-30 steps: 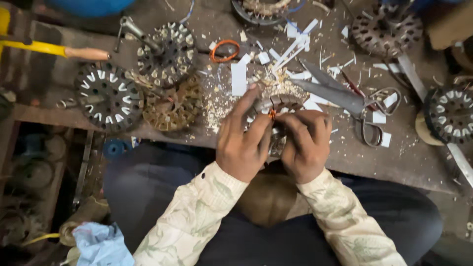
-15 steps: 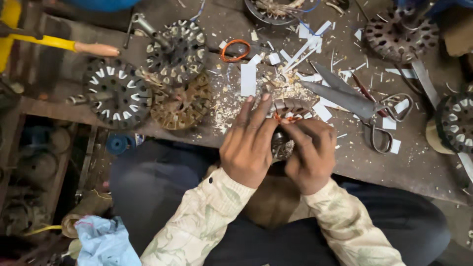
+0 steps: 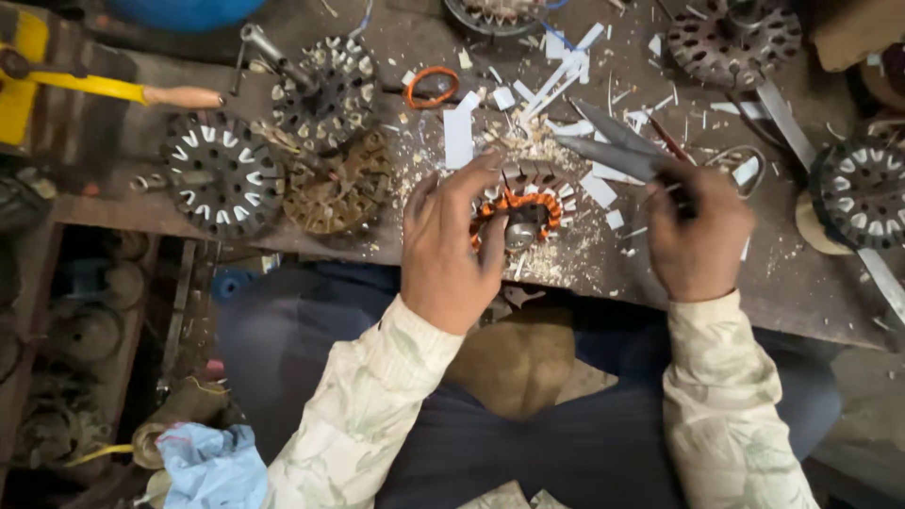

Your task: The person sits on the floor and assembles a motor stator by hand. They insert small white rectangular insulating pieces into the slots of a laminated metal core, then wrap copper wire around the core to secure the pieces. The person uses a pair of scissors to trim the wire and a small metal ring to assist in the assembly process.

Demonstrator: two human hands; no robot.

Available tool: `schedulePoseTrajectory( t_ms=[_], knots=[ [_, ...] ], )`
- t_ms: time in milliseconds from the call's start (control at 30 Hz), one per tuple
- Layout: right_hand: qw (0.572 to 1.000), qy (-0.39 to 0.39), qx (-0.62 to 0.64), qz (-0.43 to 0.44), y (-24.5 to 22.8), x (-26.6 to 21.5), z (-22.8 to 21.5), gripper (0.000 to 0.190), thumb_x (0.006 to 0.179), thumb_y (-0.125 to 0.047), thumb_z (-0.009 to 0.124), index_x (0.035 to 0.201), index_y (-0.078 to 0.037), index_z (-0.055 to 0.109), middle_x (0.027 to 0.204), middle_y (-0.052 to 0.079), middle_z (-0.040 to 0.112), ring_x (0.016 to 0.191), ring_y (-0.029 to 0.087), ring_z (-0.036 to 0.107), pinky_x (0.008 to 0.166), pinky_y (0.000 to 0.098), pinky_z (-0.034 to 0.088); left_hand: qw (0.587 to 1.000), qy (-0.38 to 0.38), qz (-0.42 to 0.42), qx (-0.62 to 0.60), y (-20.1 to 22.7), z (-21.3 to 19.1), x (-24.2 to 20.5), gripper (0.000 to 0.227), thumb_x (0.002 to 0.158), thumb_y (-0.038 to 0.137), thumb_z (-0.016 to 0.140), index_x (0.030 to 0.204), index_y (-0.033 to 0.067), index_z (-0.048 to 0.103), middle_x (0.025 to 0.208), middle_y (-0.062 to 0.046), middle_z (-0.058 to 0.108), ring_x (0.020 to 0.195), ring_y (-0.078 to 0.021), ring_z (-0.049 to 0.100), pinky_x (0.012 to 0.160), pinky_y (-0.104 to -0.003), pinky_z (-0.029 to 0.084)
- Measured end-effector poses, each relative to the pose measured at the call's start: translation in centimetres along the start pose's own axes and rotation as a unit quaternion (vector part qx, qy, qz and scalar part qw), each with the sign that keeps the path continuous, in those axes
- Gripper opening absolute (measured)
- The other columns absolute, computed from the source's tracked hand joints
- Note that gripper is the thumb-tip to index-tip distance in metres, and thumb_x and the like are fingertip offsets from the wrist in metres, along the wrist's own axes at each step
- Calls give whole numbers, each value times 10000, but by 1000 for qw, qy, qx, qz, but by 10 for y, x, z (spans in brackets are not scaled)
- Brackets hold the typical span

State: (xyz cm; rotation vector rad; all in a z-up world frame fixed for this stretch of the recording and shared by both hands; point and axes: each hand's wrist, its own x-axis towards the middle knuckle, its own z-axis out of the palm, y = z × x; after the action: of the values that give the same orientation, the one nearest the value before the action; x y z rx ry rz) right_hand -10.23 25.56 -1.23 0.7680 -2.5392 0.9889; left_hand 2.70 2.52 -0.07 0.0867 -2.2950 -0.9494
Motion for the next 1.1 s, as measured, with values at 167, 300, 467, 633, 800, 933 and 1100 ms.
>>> schedulePoseTrajectory(
  t_ms=[167, 300, 467, 633, 800, 933, 1100],
  knots=[
    [995, -81, -58, 28, 9, -1, 11, 184, 911, -158, 829, 1049, -57, 764, 977, 141, 691, 780, 292, 681, 697, 391, 537, 995, -42, -42, -84, 2, -14, 16, 569, 864, 0, 730, 1381, 32, 493, 1407, -173, 626, 1329, -352, 606, 1177, -468, 437],
    [992, -74, -102, 1, 5, -3, 21, 257, 866, -204, 866, 1052, -49, 778, 976, 153, 671, 856, 351, 666, 739, 443, 530, 972, -7, -78, -223, 0, -26, 19, 546, 949, -7, 758, 1414, 30, 474, 1451, -200, 625, 1406, -357, 605, 1250, -459, 434],
    [993, -77, -90, 4, 7, 3, 34, 188, 849, -171, 860, 984, -81, 765, 1019, 138, 677, 918, 356, 666, 785, 461, 533, 959, 10, 85, -272, 7, -28, 12, 408, 970, -36, 741, 1304, 101, 551, 1259, -90, 670, 1177, -256, 683, 1079, -353, 527],
    [990, -83, -102, 46, 2, 2, 35, 229, 829, -130, 852, 1034, -80, 763, 1013, 175, 675, 840, 381, 674, 730, 471, 531, 973, -23, 75, -218, 22, -34, 1, 376, 996, -3, 735, 1318, 102, 573, 1271, -85, 672, 1172, -248, 679, 1059, -352, 532],
    [989, -91, -112, 36, 14, 6, 42, 265, 831, -123, 857, 1070, -81, 748, 986, 179, 703, 850, 397, 680, 733, 486, 527, 990, -36, 44, -130, 46, -54, -7, 345, 1022, 30, 728, 1331, 103, 594, 1283, -79, 673, 1167, -239, 676, 1039, -352, 537],
    [991, -92, -55, 77, 25, 7, 46, 320, 751, -121, 836, 1045, -66, 720, 941, 168, 718, 841, 371, 699, 733, 467, 543, 997, 16, 72, -11, 71, -80, 1, 324, 1042, 56, 723, 1342, 104, 612, 1292, -74, 674, 1163, -232, 673, 1023, -352, 541],
    [994, -62, -85, 7, 21, -2, 28, 270, 788, -95, 867, 996, -18, 712, 952, 210, 688, 846, 411, 668, 723, 474, 529, 992, 8, 118, 35, 96, -73, 19, 300, 1068, 89, 716, 1356, 105, 634, 1304, -69, 676, 1159, -224, 670, 1003, -351, 546]
  ],
)
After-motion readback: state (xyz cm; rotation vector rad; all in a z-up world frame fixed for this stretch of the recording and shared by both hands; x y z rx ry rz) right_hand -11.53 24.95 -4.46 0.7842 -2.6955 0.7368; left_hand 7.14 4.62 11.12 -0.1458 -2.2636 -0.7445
